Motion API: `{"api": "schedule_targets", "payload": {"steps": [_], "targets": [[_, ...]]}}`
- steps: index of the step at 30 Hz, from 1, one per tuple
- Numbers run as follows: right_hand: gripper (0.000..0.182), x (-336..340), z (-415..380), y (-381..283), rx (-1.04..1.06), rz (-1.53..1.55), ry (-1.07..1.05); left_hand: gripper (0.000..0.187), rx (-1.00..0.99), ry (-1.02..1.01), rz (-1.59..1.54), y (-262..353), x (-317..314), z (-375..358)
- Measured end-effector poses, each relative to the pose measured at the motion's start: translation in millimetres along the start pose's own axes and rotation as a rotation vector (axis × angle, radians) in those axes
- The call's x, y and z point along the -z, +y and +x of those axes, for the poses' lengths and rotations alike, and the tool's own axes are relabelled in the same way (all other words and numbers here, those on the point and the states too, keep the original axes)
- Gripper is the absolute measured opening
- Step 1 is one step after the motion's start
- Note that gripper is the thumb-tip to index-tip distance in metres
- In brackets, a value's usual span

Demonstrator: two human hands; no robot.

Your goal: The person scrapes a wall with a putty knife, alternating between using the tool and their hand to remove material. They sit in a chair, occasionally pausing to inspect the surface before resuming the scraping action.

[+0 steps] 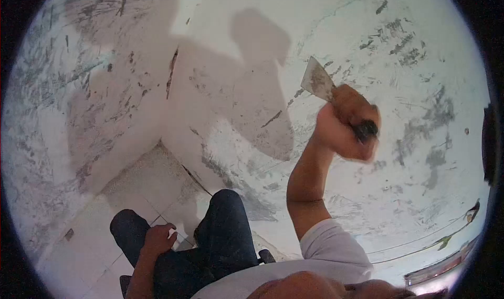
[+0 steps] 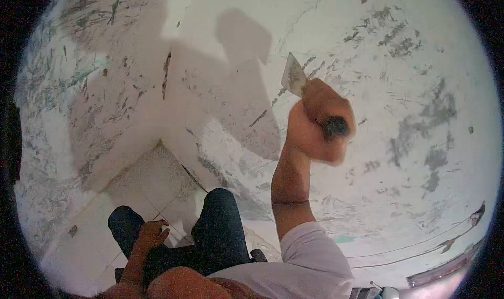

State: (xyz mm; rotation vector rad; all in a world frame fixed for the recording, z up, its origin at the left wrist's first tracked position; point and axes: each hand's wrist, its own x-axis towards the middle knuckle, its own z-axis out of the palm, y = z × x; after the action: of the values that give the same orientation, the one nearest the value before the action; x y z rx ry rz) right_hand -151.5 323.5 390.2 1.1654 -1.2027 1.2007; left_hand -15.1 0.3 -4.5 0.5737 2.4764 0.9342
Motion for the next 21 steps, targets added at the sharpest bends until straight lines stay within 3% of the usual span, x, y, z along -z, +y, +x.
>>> {"api": "schedule_targets", "payload": {"steps": [1,2,3,5,6,7,9,11,13,14,15,17,18,19,21], "targets": [[0.047,0,4,-9,0.02,0.169,-0.11,0.031,-0.002,-0.011,-0.01,0,-2,3],[0.047,2,-2,12,-0.01,0.012,0.046,0.031,-0.008,0.026,-0.047,0,-2,5],[0.047,5,-3,28,-0.05,-0.063,-0.01,0.031,-0.015,0.059,-0.077,-1,0,5],[0.044,-12,-6,5,-0.039,-0.207,0.125,0.028,-0.026,0.058,-0.09,-3,1,6],[0.043,8,-5,-5,-0.016,0.238,-0.037,0.026,-0.031,0.048,-0.118,-4,0,6],[0.039,-6,10,-14,0.149,0.166,-0.223,0.026,-0.03,0.057,-0.119,-4,1,8],[0.035,0,-6,19,-0.083,-0.119,0.196,0.026,-0.061,0.084,-0.128,-5,-3,5],[0.04,-6,-5,16,-0.062,-0.148,0.1,0.026,-0.075,0.087,-0.106,-5,-8,1],[0.051,-8,-3,-19,0.041,0.09,0.016,0.026,-0.089,0.113,-0.082,-4,-1,6],[0.055,-23,-6,-28,0.051,0.118,0.154,0.026,-0.056,0.102,-0.11,0,2,8],[0.055,-18,-8,-9,0.042,0.113,0.156,0.025,-0.022,0.076,-0.138,2,1,4],[0.054,-6,-2,40,-0.19,-0.198,0.12,0.025,-0.042,0.064,-0.13,-2,-8,5],[0.053,-7,-6,27,-0.232,-0.176,0.154,0.024,-0.057,0.077,-0.115,-7,-7,6],[0.052,-6,-14,12,0.004,-0.158,0.126,0.024,-0.053,0.109,-0.109,-8,-2,11],[0.047,0,-13,3,0.019,-0.081,0.08,0.027,-0.011,0.048,-0.092,-4,-3,5]]}}
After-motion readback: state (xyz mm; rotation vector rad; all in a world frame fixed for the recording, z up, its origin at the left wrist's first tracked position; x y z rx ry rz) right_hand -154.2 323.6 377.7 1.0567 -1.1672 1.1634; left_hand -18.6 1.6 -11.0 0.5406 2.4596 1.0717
